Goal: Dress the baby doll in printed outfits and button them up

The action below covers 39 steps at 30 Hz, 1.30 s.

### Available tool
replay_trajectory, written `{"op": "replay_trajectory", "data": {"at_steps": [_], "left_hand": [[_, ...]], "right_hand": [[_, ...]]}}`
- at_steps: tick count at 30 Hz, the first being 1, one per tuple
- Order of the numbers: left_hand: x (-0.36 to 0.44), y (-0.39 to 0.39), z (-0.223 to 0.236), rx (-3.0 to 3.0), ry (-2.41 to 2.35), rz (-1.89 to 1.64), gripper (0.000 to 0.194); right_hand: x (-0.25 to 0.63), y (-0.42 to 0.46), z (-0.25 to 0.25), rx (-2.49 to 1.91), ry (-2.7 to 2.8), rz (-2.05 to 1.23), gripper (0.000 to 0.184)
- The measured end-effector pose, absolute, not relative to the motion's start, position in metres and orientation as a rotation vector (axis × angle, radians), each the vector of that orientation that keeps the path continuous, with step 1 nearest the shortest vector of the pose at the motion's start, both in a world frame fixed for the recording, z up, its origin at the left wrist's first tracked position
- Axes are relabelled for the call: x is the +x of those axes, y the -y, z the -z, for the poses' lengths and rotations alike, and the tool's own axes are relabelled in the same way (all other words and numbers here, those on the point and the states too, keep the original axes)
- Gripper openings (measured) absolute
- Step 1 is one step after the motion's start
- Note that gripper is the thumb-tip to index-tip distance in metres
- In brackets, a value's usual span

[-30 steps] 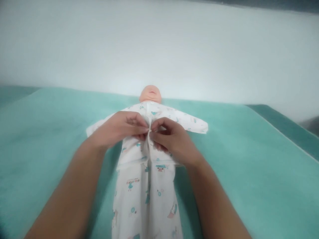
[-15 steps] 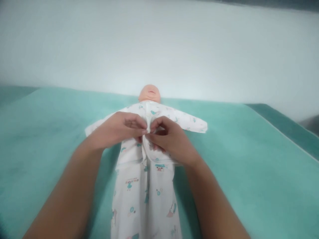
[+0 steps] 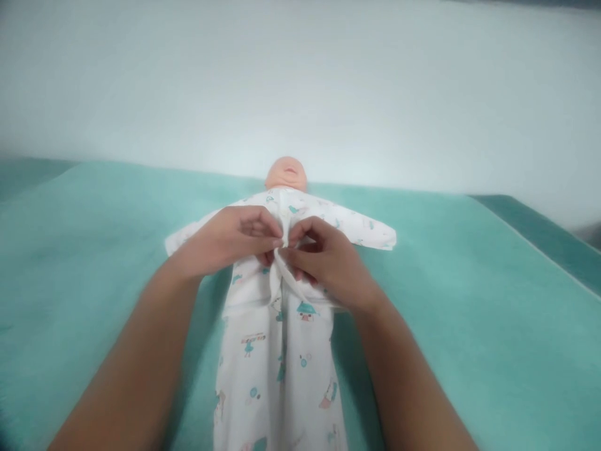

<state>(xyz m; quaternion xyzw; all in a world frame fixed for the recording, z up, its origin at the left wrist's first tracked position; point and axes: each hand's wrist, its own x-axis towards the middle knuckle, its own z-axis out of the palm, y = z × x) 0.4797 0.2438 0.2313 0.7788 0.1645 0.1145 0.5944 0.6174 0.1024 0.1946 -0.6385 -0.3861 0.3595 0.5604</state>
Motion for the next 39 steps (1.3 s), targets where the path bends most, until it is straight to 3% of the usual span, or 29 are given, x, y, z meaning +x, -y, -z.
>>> {"op": "replay_trajectory", "data": {"at_steps": [10, 20, 26, 32, 36, 39], "left_hand": [[0.485, -0.244, -0.222, 1.724, -0.318, -0.388, 0.012], [0.484, -0.244, -0.219, 1.649, -0.286, -0.398, 0.010], [0.489, -0.236, -0.224, 1.719, -0.294, -0.399, 0.006], [0.462, -0.194, -0.183, 1.975, -0.463, -0.861, 0.005], [0.416, -0.170, -0.138, 2.118, -0.474, -1.121, 0.019], [0.400, -0.163, -0.116, 2.122, -0.545, -1.193, 0.027]], "right_hand": [[0.617, -0.103, -0.193, -1.446, 0.905, -0.873, 0.025], [0.616, -0.101, -0.196, -1.437, 0.947, -0.852, 0.034], [0.618, -0.100, -0.198, -1.398, 0.973, -0.849, 0.030], [0.600, -0.082, -0.180, -1.469, 1.237, -0.438, 0.028], [0.583, -0.042, -0.141, -1.528, 1.365, 0.087, 0.029], [0.583, -0.017, -0.116, -1.631, 1.233, 0.277, 0.024]]}}
